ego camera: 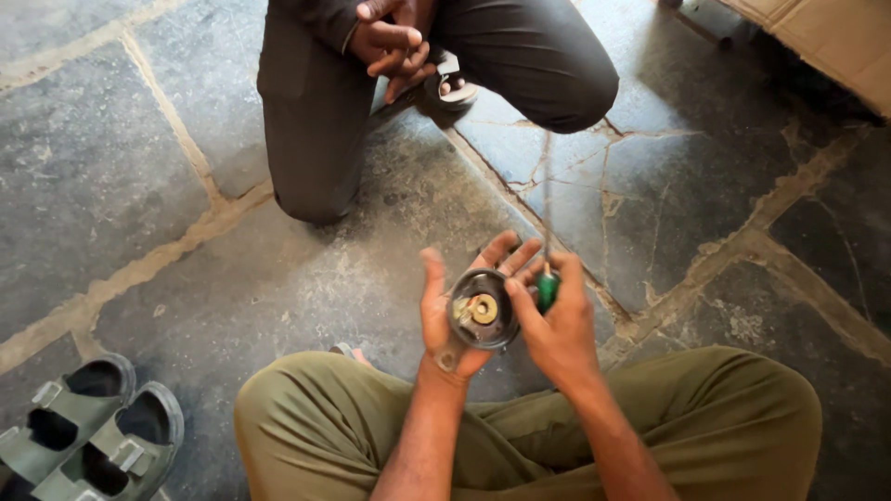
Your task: The person sits on the floor and uses a hammer and screwdriver to disassemble a small circular electrical component. They remove the outer casing and then pull out the internal copper windings by hand.
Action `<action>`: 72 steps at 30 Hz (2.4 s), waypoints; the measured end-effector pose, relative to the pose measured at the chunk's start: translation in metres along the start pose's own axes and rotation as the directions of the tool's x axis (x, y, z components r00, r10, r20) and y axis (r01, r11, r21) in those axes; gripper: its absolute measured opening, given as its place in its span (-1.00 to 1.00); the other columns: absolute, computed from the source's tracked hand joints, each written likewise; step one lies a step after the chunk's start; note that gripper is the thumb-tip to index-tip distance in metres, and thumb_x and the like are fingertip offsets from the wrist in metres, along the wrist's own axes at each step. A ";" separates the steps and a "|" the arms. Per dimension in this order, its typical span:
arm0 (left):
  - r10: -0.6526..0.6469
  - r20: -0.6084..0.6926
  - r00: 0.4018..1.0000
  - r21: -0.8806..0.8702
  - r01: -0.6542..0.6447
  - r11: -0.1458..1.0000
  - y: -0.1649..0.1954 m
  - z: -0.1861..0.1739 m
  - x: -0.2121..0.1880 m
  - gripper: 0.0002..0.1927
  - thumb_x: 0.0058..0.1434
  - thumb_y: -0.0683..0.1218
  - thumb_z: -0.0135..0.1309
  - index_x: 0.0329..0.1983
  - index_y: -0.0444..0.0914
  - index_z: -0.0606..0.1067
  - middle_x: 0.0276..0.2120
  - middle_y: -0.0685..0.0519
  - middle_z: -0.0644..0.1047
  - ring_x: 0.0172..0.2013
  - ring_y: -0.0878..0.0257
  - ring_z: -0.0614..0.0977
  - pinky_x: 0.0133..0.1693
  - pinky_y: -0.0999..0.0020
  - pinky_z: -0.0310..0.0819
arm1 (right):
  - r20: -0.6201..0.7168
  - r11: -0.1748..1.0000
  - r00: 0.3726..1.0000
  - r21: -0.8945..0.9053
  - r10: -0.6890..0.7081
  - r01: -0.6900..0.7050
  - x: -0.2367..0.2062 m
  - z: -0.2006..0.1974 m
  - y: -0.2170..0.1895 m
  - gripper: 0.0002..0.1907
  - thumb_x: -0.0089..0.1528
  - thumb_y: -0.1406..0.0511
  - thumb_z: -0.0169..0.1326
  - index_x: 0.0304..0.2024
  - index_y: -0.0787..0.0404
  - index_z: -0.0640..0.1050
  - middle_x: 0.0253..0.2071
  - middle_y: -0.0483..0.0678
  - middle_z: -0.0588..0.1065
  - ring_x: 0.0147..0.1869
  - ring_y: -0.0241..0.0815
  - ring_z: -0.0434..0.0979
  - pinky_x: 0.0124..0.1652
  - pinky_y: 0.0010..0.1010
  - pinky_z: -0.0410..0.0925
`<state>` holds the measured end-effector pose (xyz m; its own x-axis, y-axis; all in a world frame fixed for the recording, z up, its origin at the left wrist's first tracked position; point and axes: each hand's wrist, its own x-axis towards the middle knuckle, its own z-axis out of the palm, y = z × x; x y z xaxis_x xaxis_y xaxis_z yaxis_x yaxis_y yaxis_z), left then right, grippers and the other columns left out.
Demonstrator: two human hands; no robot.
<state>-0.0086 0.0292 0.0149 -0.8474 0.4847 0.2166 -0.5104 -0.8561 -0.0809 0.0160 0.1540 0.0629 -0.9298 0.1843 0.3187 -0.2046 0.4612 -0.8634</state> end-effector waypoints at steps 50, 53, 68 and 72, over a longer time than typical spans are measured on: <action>0.150 -0.012 0.989 0.425 -0.130 0.896 0.024 0.010 -0.004 -0.76 0.31 -0.06 0.01 -0.07 -0.32 0.43 -0.12 -0.07 0.47 0.03 0.08 0.58 0.17 -0.02 0.53 | 0.222 0.847 0.974 -0.525 0.043 0.082 -0.123 -0.091 0.007 -0.48 -0.01 0.30 0.36 0.02 -0.16 0.66 -0.46 -0.22 0.57 -0.53 -0.40 0.60 -0.48 -0.47 0.43; 0.215 -0.079 0.973 0.440 -0.160 0.884 0.024 0.007 -0.002 -0.72 0.28 -0.08 -0.01 -0.05 -0.36 0.45 -0.11 -0.10 0.50 0.01 0.06 0.60 0.13 -0.01 0.54 | 0.185 0.882 0.983 -0.460 -0.020 0.105 -0.129 -0.081 0.014 -0.49 -0.02 0.38 0.34 0.00 -0.06 0.67 -0.43 -0.16 0.59 -0.48 -0.37 0.63 -0.45 -0.47 0.45; 0.514 -0.078 0.854 0.650 -0.347 0.676 0.022 0.000 0.006 -0.70 0.25 -0.12 0.01 -0.02 -0.40 0.49 -0.12 -0.10 0.52 -0.06 0.12 0.58 0.03 0.17 0.53 | -0.069 0.938 0.968 -0.274 -0.241 0.214 -0.147 -0.029 0.046 -0.61 0.10 0.48 0.24 -0.01 0.14 0.64 -0.30 -0.03 0.63 -0.31 -0.24 0.69 -0.26 -0.50 0.50; 0.419 0.009 0.908 0.135 -0.416 0.899 0.026 0.004 0.003 -0.70 0.29 -0.02 -0.04 -0.06 -0.33 0.47 -0.13 -0.08 0.52 -0.02 0.07 0.58 0.13 0.06 0.51 | -0.129 0.968 0.975 -0.201 -0.179 0.151 -0.140 -0.028 0.033 -0.59 0.13 0.51 0.22 0.05 0.21 0.60 -0.28 0.01 0.60 -0.26 -0.22 0.67 -0.15 -0.46 0.48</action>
<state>-0.0243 0.0078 0.0174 -0.9820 0.0796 0.1712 -0.0861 -0.9958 -0.0313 0.1480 0.1681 0.0008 -0.8308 0.2089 0.5159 -0.2772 0.6485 -0.7090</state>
